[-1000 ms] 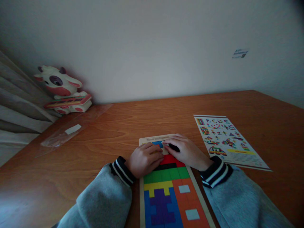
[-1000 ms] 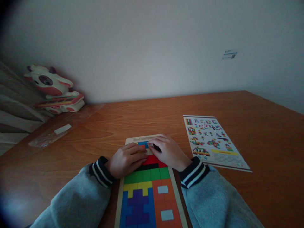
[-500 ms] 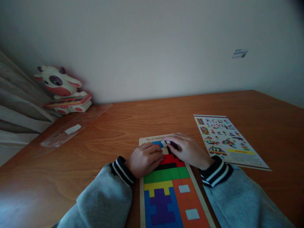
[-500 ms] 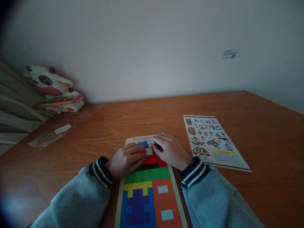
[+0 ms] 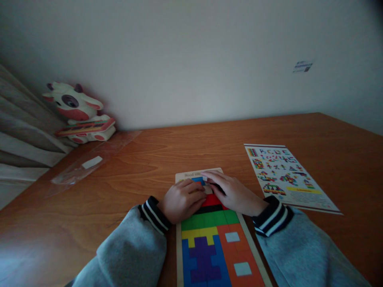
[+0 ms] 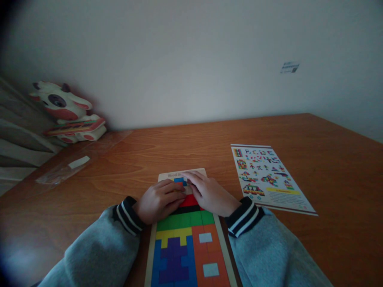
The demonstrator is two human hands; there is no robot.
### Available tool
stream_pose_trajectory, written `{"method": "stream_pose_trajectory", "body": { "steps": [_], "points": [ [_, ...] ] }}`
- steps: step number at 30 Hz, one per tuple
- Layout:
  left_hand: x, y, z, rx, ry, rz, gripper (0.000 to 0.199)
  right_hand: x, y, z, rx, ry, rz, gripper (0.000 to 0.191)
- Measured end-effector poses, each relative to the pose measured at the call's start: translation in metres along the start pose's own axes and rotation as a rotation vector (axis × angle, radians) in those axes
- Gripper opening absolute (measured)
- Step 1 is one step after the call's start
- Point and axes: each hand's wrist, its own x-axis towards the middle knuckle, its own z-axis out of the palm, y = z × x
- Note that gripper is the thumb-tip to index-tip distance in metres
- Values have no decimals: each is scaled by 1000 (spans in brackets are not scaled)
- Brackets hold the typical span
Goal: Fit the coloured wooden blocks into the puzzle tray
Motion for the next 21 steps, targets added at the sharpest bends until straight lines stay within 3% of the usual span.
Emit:
{"method": "stream_pose_trajectory", "body": {
  "steps": [10, 17, 21],
  "points": [
    [1, 0, -1, -4, 28, 4, 14, -1, -3, -1, -22, -33, 15, 55],
    [0, 0, -2, -14, 40, -14, 14, 4, -7, -6, -7, 170, 71, 24],
    [0, -1, -2, 9, 56, -71, 13, 4, -4, -6, 96, 215, 169, 27]
  ]
}}
